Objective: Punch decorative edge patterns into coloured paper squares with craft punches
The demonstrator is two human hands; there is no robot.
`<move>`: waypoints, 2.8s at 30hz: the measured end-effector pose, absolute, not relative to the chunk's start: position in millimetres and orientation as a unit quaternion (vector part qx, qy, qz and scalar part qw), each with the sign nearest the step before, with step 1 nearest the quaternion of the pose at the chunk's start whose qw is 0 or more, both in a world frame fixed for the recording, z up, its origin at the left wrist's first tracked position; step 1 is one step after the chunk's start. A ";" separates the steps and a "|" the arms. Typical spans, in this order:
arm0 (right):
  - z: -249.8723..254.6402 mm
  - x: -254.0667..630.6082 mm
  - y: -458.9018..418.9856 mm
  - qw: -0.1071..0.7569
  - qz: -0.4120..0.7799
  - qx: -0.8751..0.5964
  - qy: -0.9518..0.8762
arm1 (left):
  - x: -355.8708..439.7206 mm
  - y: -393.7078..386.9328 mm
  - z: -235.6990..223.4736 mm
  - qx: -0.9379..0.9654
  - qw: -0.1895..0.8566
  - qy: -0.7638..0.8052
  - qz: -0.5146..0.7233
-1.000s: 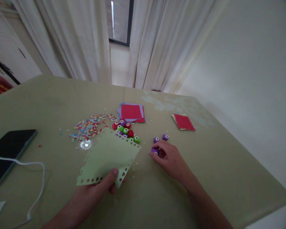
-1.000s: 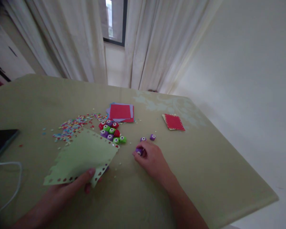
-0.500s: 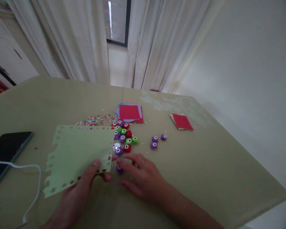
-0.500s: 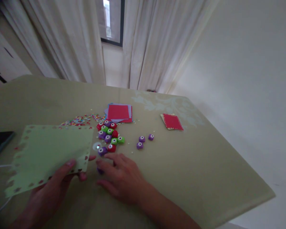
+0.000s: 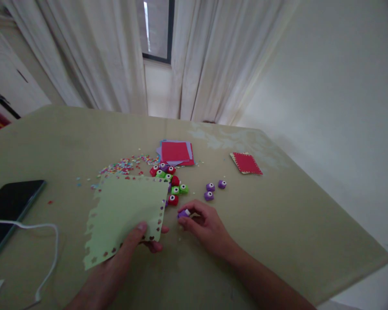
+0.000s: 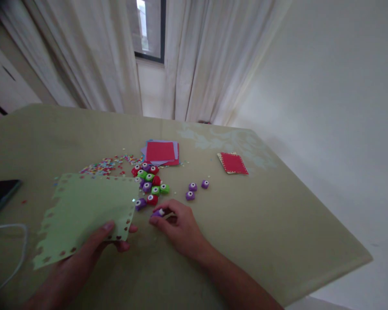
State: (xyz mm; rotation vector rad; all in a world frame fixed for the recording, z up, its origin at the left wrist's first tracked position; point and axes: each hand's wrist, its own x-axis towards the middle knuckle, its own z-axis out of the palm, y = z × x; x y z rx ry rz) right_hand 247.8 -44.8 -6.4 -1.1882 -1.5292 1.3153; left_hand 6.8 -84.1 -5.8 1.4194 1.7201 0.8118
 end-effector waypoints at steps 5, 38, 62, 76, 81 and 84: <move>-2.2 247.3 -42.7 0.446 0.625 -0.432 -0.474 | 11.5 -85.1 -1.6 0.537 0.410 0.673 0.301; -0.3 247.9 -48.9 0.473 0.602 -0.404 -0.501 | 26.0 -88.8 18.4 0.519 0.506 0.635 0.268; 1.0 245.1 -42.8 0.411 0.699 -0.459 -0.363 | 22.4 -84.0 17.9 0.534 0.545 0.602 0.236; -1.9 242.5 -44.4 0.405 0.713 -0.451 -0.351 | 27.3 -87.5 33.1 0.504 0.539 0.631 0.238; -1.3 243.4 -43.3 0.385 0.715 -0.458 -0.361 | 24.0 -85.5 33.0 0.491 0.560 0.629 0.223; -0.9 243.8 -43.0 0.384 0.716 -0.455 -0.365 | 23.2 -84.7 32.7 0.493 0.560 0.625 0.230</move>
